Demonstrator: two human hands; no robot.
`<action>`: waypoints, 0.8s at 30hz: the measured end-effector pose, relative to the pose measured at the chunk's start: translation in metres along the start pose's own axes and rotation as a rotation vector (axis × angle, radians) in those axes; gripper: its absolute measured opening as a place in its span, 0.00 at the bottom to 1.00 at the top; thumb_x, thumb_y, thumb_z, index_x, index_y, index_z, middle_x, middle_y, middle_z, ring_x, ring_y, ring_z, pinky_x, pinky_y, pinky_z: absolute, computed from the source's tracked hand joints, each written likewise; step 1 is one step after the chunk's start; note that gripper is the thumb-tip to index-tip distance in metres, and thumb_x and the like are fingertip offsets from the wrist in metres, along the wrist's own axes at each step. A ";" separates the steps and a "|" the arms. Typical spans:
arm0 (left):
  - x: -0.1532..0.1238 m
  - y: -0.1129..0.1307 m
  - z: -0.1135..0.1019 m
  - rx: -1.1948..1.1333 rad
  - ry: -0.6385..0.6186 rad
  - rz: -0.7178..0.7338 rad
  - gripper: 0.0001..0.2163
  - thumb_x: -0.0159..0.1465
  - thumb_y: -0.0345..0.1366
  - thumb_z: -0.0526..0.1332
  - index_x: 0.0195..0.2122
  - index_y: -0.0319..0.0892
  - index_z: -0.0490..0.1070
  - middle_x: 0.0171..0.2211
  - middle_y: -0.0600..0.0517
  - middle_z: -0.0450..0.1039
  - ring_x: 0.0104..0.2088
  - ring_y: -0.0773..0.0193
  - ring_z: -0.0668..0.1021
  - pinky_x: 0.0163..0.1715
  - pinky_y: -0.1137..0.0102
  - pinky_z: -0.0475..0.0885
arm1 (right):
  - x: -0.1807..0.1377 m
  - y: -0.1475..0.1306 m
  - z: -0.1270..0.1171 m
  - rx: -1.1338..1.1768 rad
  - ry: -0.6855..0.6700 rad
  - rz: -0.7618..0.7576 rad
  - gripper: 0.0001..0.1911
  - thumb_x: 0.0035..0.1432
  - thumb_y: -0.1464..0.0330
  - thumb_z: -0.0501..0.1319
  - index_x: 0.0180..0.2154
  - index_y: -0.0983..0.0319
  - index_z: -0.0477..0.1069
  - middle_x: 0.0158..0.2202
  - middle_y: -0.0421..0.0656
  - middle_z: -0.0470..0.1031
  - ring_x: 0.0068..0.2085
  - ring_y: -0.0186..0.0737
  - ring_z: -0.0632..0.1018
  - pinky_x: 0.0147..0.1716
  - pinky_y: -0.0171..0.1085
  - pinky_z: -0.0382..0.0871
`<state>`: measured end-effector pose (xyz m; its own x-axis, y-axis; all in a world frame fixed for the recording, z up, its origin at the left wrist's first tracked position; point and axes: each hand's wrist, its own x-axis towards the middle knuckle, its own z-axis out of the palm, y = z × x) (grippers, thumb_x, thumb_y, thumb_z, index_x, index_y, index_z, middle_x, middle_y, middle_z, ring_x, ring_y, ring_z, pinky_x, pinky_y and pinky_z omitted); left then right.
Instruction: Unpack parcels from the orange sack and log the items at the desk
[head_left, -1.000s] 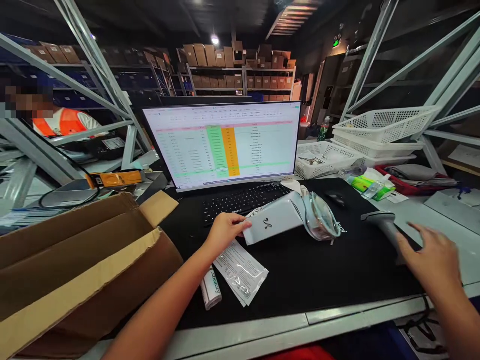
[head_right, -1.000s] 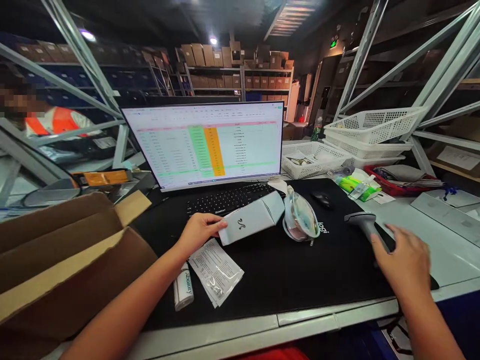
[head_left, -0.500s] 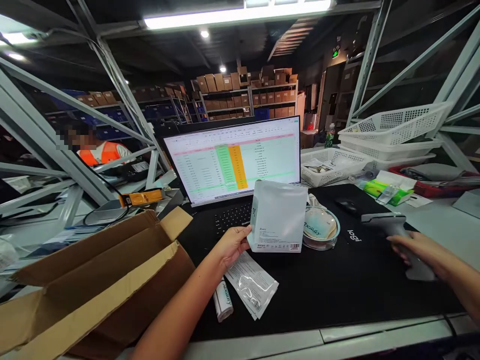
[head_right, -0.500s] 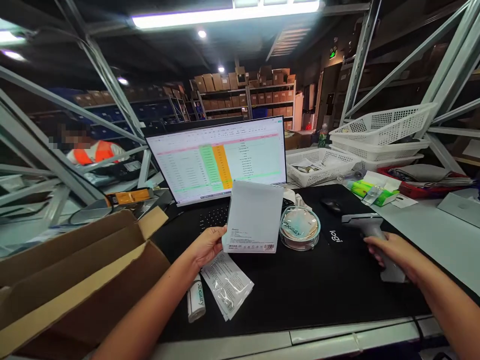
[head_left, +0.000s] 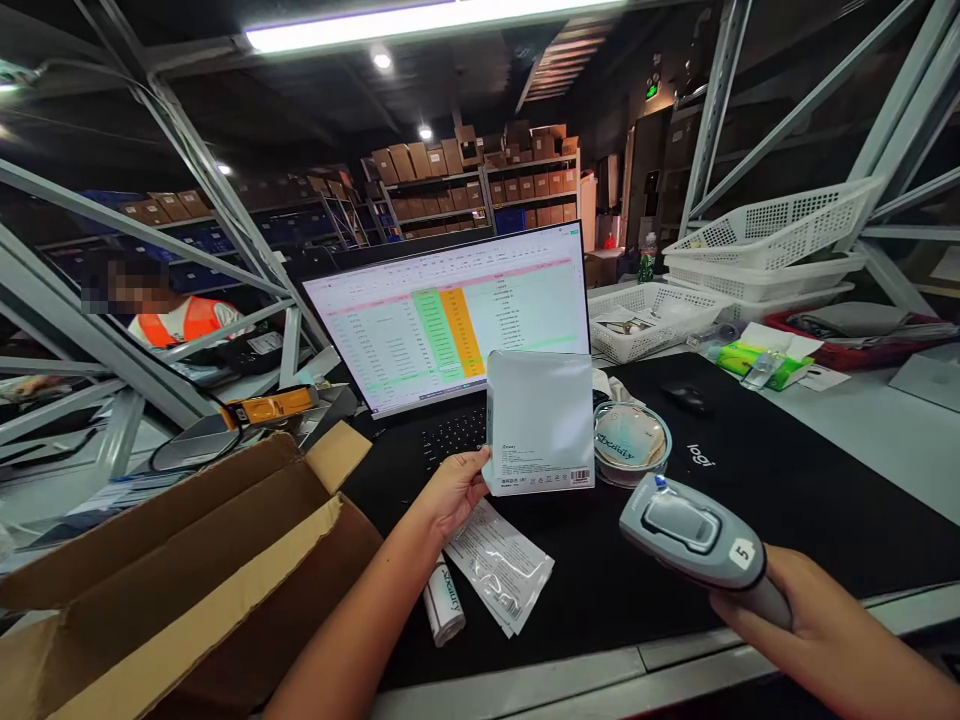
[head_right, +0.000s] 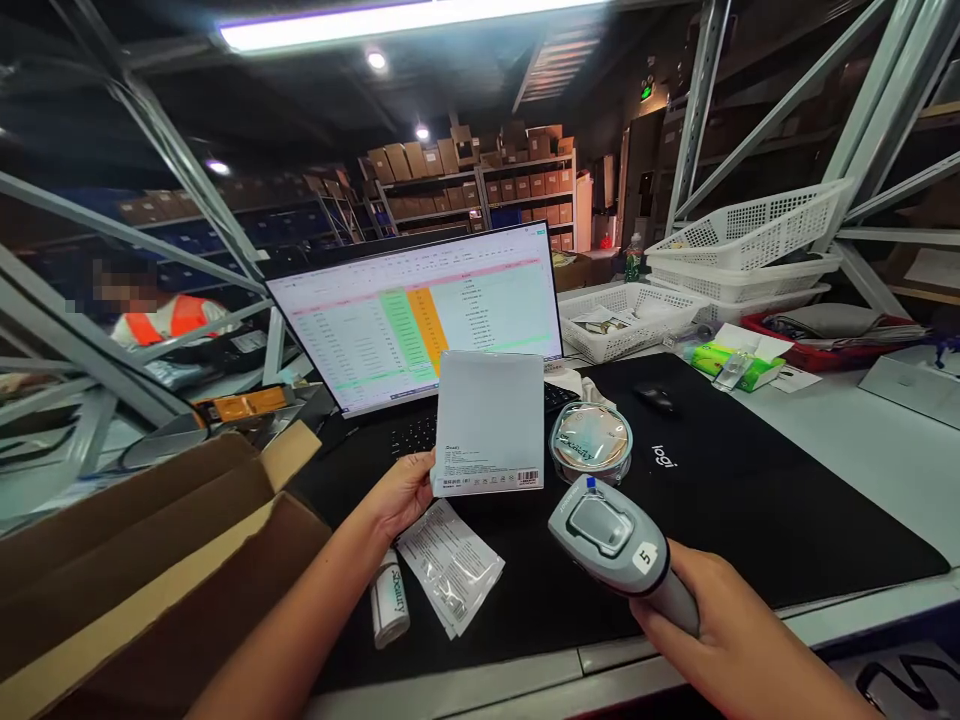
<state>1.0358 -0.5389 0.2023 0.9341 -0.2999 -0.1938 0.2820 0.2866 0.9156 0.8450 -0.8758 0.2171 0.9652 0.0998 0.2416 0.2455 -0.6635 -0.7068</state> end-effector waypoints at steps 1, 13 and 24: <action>0.000 0.000 0.000 -0.004 0.000 -0.001 0.13 0.57 0.39 0.74 0.33 0.32 0.80 0.33 0.41 0.83 0.39 0.54 0.85 0.45 0.63 0.81 | 0.000 0.001 0.000 -0.001 0.007 -0.001 0.09 0.58 0.61 0.62 0.35 0.57 0.78 0.33 0.39 0.81 0.30 0.42 0.80 0.28 0.32 0.76; 0.001 0.001 -0.004 0.012 -0.009 -0.018 0.14 0.55 0.39 0.75 0.35 0.32 0.80 0.34 0.42 0.83 0.36 0.57 0.84 0.42 0.66 0.81 | -0.008 0.013 -0.002 0.029 0.038 0.093 0.12 0.58 0.57 0.62 0.36 0.57 0.77 0.29 0.40 0.79 0.27 0.41 0.79 0.24 0.33 0.74; -0.037 0.038 0.004 0.392 -0.165 -0.021 0.25 0.41 0.57 0.77 0.19 0.36 0.78 0.14 0.54 0.70 0.15 0.74 0.66 0.17 0.77 0.64 | 0.045 0.175 -0.112 -0.254 0.267 0.800 0.14 0.57 0.57 0.63 0.29 0.61 0.71 0.22 0.48 0.76 0.22 0.44 0.77 0.28 0.42 0.64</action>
<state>1.0110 -0.5208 0.2456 0.8724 -0.4529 -0.1838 0.1660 -0.0793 0.9829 0.9213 -1.0701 0.1786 0.7782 -0.6211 -0.0927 -0.5534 -0.6085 -0.5688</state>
